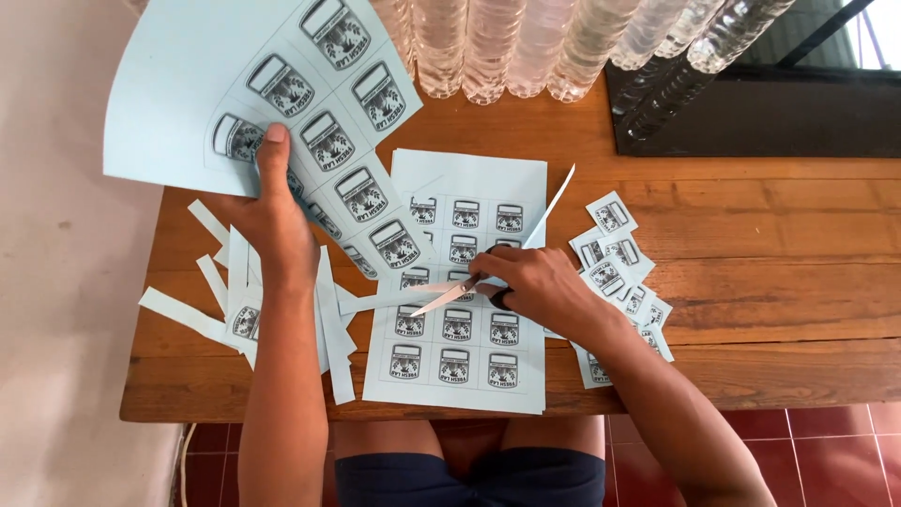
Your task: Cutting out printed product labels from a sheet of paper using scissors
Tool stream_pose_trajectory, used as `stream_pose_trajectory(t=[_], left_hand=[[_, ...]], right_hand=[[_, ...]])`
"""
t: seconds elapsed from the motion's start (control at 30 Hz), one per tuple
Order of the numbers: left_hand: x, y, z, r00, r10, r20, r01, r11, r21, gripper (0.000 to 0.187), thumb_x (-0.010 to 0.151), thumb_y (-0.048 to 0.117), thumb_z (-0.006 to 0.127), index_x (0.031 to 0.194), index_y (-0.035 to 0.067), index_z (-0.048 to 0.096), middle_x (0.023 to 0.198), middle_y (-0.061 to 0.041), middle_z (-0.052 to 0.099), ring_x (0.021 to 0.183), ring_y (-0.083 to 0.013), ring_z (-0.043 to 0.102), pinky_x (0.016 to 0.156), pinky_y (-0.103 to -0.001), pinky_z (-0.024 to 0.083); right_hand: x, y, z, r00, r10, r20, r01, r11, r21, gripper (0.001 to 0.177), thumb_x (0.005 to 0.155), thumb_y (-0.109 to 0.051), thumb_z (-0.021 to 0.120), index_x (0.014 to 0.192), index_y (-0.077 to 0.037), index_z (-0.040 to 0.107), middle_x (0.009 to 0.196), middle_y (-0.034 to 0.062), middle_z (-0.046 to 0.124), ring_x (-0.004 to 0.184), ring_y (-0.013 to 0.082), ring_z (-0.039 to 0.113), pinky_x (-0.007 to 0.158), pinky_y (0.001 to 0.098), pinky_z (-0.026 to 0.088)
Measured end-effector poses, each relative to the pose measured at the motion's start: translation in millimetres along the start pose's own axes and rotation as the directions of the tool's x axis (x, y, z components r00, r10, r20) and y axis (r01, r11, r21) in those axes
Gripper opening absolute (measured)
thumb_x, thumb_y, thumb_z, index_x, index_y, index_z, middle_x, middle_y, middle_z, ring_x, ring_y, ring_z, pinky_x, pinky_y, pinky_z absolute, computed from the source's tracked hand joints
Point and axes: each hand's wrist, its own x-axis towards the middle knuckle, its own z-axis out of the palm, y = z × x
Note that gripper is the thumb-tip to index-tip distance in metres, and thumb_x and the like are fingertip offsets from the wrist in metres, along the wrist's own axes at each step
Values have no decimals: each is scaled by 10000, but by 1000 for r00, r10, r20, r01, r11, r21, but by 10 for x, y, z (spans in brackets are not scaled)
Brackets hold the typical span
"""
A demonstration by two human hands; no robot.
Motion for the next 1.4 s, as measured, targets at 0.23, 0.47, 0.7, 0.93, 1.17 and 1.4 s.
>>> stream_pose_trajectory(t=[0.23,0.47,0.7,0.93,1.17,1.4], left_hand=[[31,-6,5,999,43,8,-44,999,20,572,1246,149,912,1627,159,485,1570,-86,590,1514,-212,560,1358,-542,495],[57,18,-44,998,59,1,-59,998,31,557,1243,159,902,1615,170,487,1560,-83,591,1519,-214,573,1339,-535,513],[56,130,-22,999,34,-9,-34,999,-35,545,1236,142,882,1612,159,488,1542,-89,585,1495,-221,567,1316,-525,534],[35,5,-41,999,11,-52,-18,989,-150,581,1195,144,905,1604,159,493,1542,-98,587,1475,-237,589,1293,-544,559],[-1,-89,-16,993,19,-119,-45,974,-221,677,1180,155,951,1675,140,488,1619,-118,583,1521,-244,538,1357,-545,486],[-60,117,73,993,6,-119,-29,982,-186,711,1138,145,966,1661,108,485,1607,-112,605,1541,-222,539,1353,-515,479]], right_hand=[[-5,-64,-41,1000,-12,-10,12,1000,-26,164,1033,-253,860,1173,-226,779,976,-20,837,812,341,826,691,488,648],[32,-144,-72,1000,-3,20,4,1000,-17,130,1035,-206,848,1152,-219,792,941,-16,841,788,319,826,683,462,642],[101,-108,-106,997,73,-32,-70,995,76,135,996,-193,863,1105,-247,807,929,-44,872,719,266,808,671,428,633],[229,-40,-4,977,196,-89,-177,966,186,262,941,-123,882,1175,-220,817,915,34,866,657,300,784,665,438,637],[709,-320,428,900,421,112,-339,513,789,259,978,-107,863,1225,-130,789,781,76,780,491,184,708,469,335,601],[1368,-351,1092,745,452,490,-430,-237,871,345,1043,-395,760,1270,-150,846,1071,155,838,876,268,734,884,493,627]])
